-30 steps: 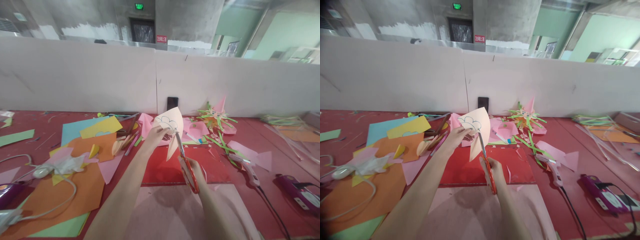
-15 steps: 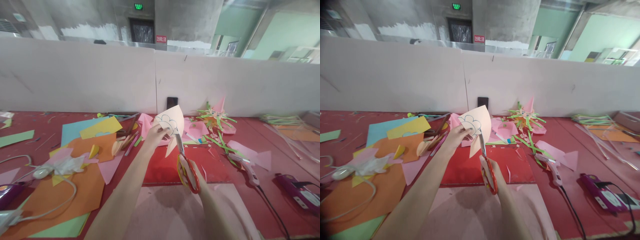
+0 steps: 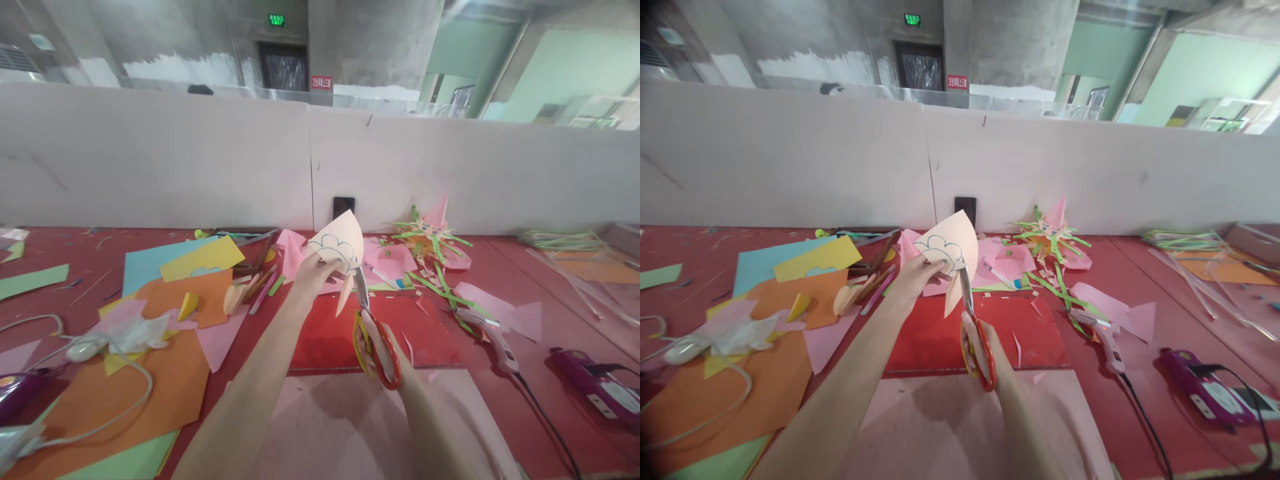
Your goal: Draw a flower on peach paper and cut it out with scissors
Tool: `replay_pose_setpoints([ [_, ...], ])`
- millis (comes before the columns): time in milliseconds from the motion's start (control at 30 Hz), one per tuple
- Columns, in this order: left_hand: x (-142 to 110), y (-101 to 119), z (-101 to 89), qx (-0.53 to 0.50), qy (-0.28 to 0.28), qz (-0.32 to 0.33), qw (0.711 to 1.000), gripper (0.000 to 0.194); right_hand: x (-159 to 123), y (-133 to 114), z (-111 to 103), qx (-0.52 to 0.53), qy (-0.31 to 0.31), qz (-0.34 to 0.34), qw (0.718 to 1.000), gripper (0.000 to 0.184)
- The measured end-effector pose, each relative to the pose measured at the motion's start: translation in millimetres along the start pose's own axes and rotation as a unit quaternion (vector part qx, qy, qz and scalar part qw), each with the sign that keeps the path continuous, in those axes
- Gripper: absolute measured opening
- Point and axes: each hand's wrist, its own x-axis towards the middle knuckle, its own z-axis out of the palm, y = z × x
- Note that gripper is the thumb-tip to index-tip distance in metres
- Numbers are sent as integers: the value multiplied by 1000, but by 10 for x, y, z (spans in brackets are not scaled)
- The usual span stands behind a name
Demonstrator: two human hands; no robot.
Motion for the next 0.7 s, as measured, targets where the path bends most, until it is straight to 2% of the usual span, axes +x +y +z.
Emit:
replay_pose_setpoints([
  [200, -1, 17, 33, -16, 22, -15, 1000, 14, 47, 58, -36, -6, 14, 56, 998, 44],
  [333, 1, 16, 31, -18, 30, -6, 999, 13, 43, 59, -37, 16, -15, 39, 999, 43],
  [433, 2, 12, 25, -13, 37, 1, 999, 14, 20, 42, -15, 29, -15, 17, 999, 41],
  [533, -3, 13, 27, -13, 45, 5, 999, 16, 8, 32, -1, 18, -9, 28, 999, 42],
  [700, -26, 24, 51, -14, 29, 10, 999, 19, 59, 93, -36, 40, -29, 10, 999, 46],
])
